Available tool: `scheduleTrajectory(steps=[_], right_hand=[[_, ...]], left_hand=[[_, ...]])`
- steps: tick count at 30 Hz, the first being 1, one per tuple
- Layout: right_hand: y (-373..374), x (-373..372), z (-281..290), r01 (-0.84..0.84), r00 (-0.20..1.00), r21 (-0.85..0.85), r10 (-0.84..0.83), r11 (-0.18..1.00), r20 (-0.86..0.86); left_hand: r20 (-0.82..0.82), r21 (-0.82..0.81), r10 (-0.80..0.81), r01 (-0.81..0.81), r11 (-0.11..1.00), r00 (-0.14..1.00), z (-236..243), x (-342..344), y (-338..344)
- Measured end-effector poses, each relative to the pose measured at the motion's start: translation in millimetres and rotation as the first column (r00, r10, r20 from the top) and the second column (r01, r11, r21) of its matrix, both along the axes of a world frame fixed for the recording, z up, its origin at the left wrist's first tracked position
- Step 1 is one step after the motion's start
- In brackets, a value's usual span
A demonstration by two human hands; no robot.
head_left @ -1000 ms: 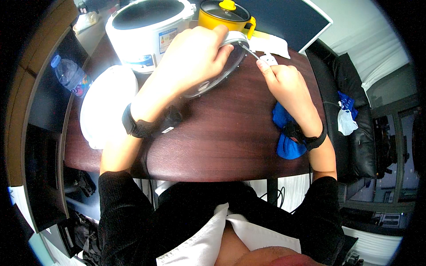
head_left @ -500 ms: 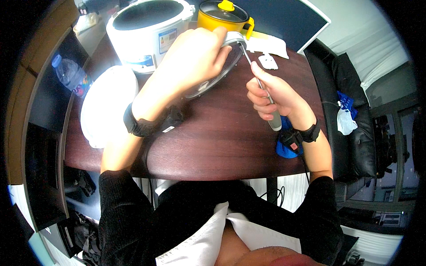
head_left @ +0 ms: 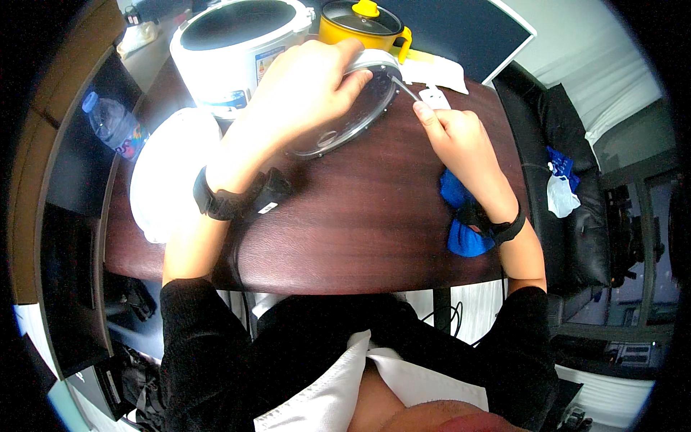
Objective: The person uses a screwdriver to remove screws from a circular metal lid, then places the lid aside and wipes the interior of a white appliance with a blue cloth.
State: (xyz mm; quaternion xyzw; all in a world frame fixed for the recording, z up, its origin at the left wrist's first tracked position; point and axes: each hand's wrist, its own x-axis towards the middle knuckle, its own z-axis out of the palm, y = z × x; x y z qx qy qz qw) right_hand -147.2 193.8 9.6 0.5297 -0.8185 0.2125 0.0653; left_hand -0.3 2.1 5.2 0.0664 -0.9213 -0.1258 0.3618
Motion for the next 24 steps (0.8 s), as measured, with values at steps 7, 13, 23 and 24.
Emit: scheduleTrajectory(steps=[7,13,23,24], right_hand=[[-8.3,0.9,-1.9,-0.046,0.994,-0.069,0.038,0.997,-0.107],[-4.2,-1.0,-1.2,0.014,0.997,-0.01,-0.015,1.0,-0.077],[-12.5,-11.8,-4.9,-0.107,0.935,0.028,0.091,0.994,0.343],[-14.5,-13.9,-6.6,-0.134,0.812,0.076,0.065,0.988,0.581]], left_hand=[[-0.021,0.0,-0.007,0.007,1.0,1.0,-1.5,-0.8,-0.3],[0.0,0.005,0.0,0.0,1.0,1.0,1.8,-0.8,1.5],[-0.073,-0.08,-0.03,0.025,0.997,0.997,-1.9,-1.5,1.9],[-0.072,-0.086,-0.025,0.018,0.996,0.997,-1.4,-1.6,2.2]])
